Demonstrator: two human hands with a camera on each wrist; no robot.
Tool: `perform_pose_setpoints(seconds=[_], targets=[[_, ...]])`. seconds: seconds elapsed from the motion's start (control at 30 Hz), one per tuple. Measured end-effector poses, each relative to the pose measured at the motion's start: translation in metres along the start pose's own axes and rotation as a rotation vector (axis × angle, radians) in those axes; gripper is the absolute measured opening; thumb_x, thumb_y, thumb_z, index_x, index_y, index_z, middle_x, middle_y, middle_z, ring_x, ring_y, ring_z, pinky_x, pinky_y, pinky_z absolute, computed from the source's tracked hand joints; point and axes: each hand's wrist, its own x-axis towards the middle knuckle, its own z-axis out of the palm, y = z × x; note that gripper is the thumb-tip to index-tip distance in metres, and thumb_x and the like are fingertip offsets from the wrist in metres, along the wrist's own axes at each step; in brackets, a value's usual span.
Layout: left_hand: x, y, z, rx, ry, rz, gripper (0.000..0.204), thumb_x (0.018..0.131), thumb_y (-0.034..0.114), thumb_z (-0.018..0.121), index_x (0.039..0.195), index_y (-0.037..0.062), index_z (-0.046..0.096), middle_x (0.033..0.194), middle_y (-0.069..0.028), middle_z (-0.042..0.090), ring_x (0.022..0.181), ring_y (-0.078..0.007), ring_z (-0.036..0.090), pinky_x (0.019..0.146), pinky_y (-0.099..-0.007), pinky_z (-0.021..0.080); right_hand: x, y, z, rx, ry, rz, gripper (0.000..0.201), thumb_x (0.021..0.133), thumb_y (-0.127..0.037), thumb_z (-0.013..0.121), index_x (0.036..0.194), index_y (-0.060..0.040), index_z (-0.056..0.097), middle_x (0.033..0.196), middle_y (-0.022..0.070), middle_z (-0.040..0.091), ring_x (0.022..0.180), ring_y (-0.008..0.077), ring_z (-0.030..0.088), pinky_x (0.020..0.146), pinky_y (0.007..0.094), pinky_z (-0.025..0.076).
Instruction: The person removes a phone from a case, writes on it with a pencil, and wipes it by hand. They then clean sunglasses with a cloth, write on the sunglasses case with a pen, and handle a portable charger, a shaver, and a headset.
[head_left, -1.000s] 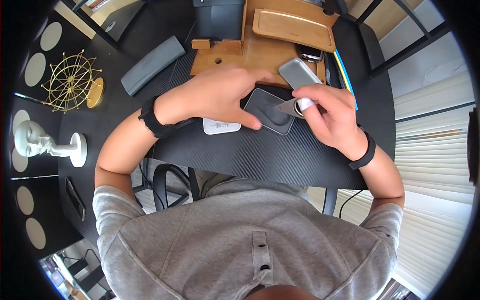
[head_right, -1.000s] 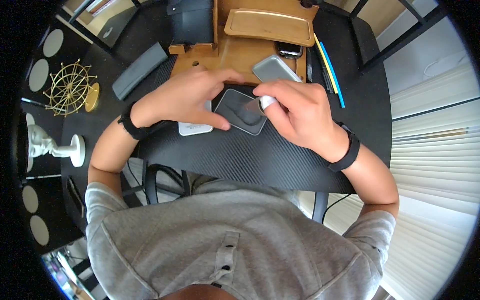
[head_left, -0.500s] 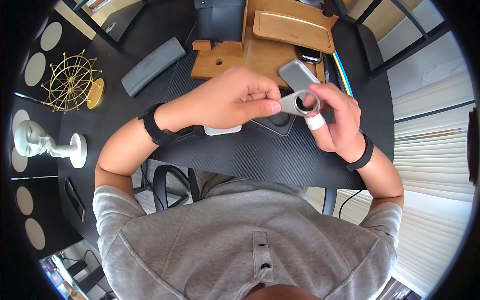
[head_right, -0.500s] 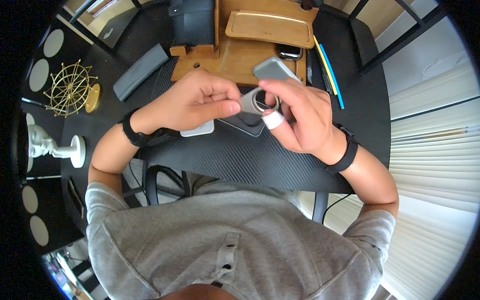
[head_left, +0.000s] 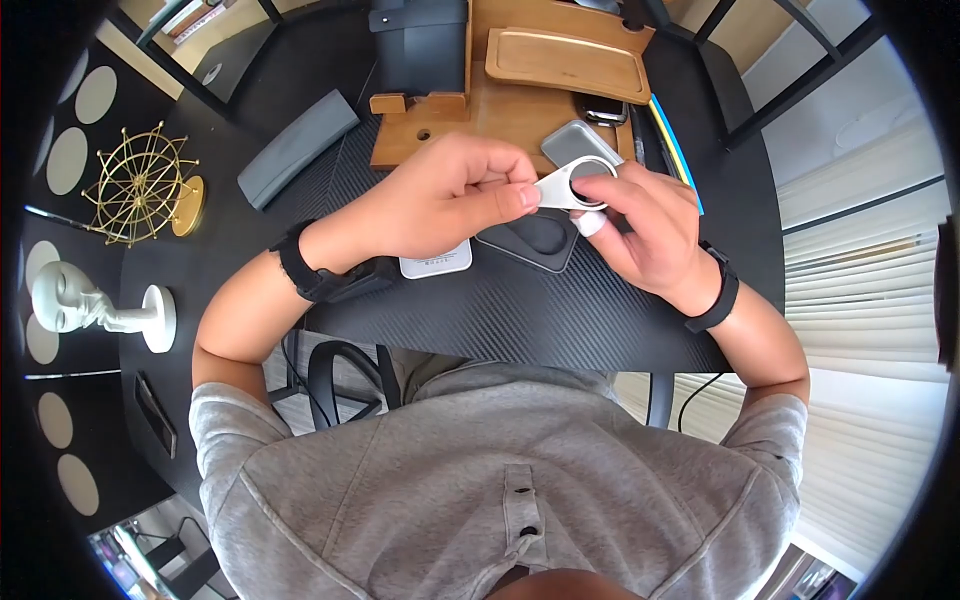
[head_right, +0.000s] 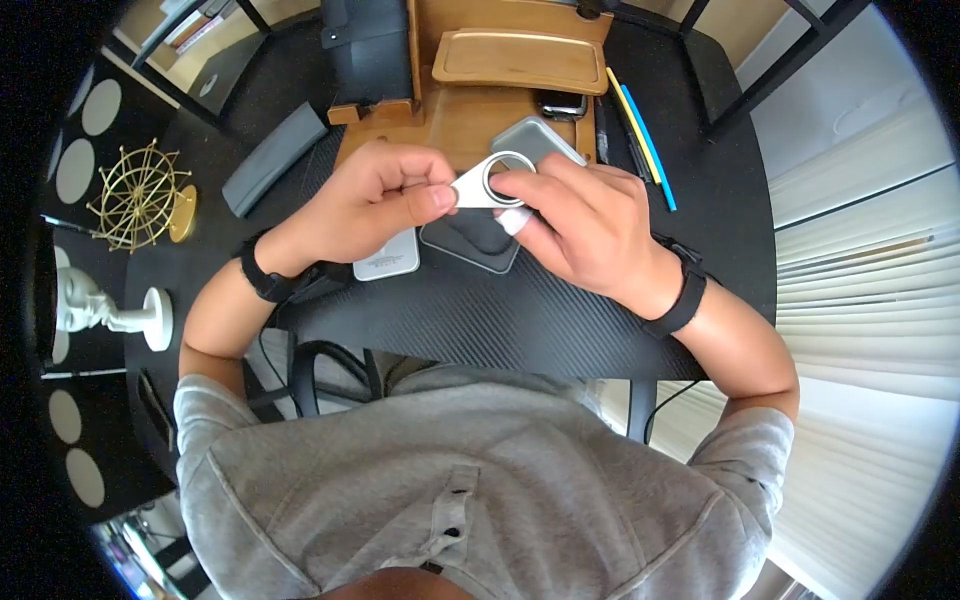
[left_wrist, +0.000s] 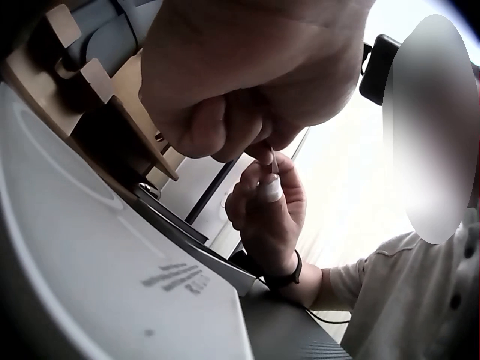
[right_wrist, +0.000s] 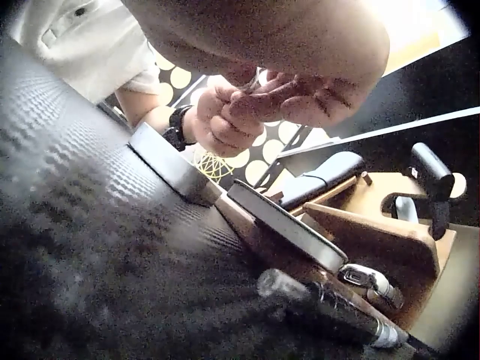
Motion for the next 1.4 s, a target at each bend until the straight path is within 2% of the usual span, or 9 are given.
perform_pose_setpoints(seconds=[0.27,0.57,0.67,0.87,0.97,1.17,1.4], targets=[[-0.0028,0.0031,0.0066,0.093,0.078,0.096,0.017,0.106,0.015,0.063,0.095,0.0018,0.062,0.071,0.0089,0.05,0.064,0.001,0.04,0.055,-0.0205,0.031,0.0041,-0.0043,-0.0027,-0.094,-0.002,-0.032,0.036,0.079,-0.015,0.081,0.114,-0.0099,0.074,0.063,0.0015,0.052,0.049,0.0191,0.055,0.046,0.0324,0.045],[-0.0031,0.0002,0.0058,0.128,0.083,0.134,0.018,0.106,0.015,0.062,0.094,0.0019,0.061,0.069,0.0083,0.049,0.062,0.0002,0.039,0.054,-0.0215,0.031,0.0037,-0.004,-0.006,-0.148,-0.056,-0.079,0.038,0.079,-0.015,0.079,0.116,-0.0087,0.074,0.066,0.0011,0.054,0.052,0.0168,0.057,0.047,0.0314,0.045],[-0.0035,0.0003,0.0058,0.165,0.092,0.142,0.018,0.106,0.015,0.062,0.093,0.0019,0.061,0.069,0.008,0.048,0.062,-0.0002,0.039,0.054,-0.0218,0.031,0.0032,-0.0033,-0.0059,-0.129,-0.053,-0.101,0.035,0.079,-0.016,0.079,0.113,-0.009,0.074,0.067,0.0015,0.056,0.053,0.0172,0.059,0.048,0.032,0.046],[-0.0029,0.0006,0.0051,0.178,0.089,0.107,0.02,0.105,0.016,0.063,0.092,0.0016,0.061,0.069,0.0074,0.049,0.063,-0.002,0.04,0.056,-0.023,0.033,0.0026,-0.0024,-0.0087,-0.172,-0.083,-0.118,0.019,0.08,-0.019,0.079,0.095,-0.0111,0.072,0.068,0.0005,0.058,0.056,0.0177,0.061,0.049,0.0319,0.044],[-0.0038,0.0039,0.0008,0.262,0.065,0.058,0.022,0.105,0.017,0.062,0.09,0.0011,0.06,0.07,0.006,0.05,0.065,-0.0033,0.042,0.057,-0.0241,0.034,0.0008,0.0011,-0.0059,-0.22,-0.044,-0.153,0.019,0.079,-0.022,0.08,0.091,-0.0123,0.07,0.068,-0.0003,0.058,0.056,0.017,0.061,0.05,0.0304,0.041],[-0.0028,0.0015,-0.0021,0.261,0.06,0.06,0.026,0.106,0.021,0.058,0.088,0.0015,0.059,0.072,0.0042,0.051,0.067,-0.0043,0.043,0.059,-0.0252,0.036,0.0037,0.0006,-0.0082,-0.306,-0.01,-0.15,0.023,0.079,-0.028,0.08,0.095,-0.0132,0.072,0.067,-0.0013,0.057,0.055,0.0155,0.059,0.05,0.0299,0.039],[-0.0029,0.0035,-0.0015,0.293,0.041,0.053,0.026,0.106,0.019,0.058,0.086,0.0023,0.057,0.068,0.0041,0.049,0.062,-0.0059,0.042,0.056,-0.0272,0.035,0.0025,0.0,-0.0066,-0.317,-0.072,-0.133,0.036,0.081,-0.028,0.078,0.114,-0.0132,0.074,0.067,-0.0018,0.055,0.053,0.0142,0.057,0.05,0.0299,0.04]])
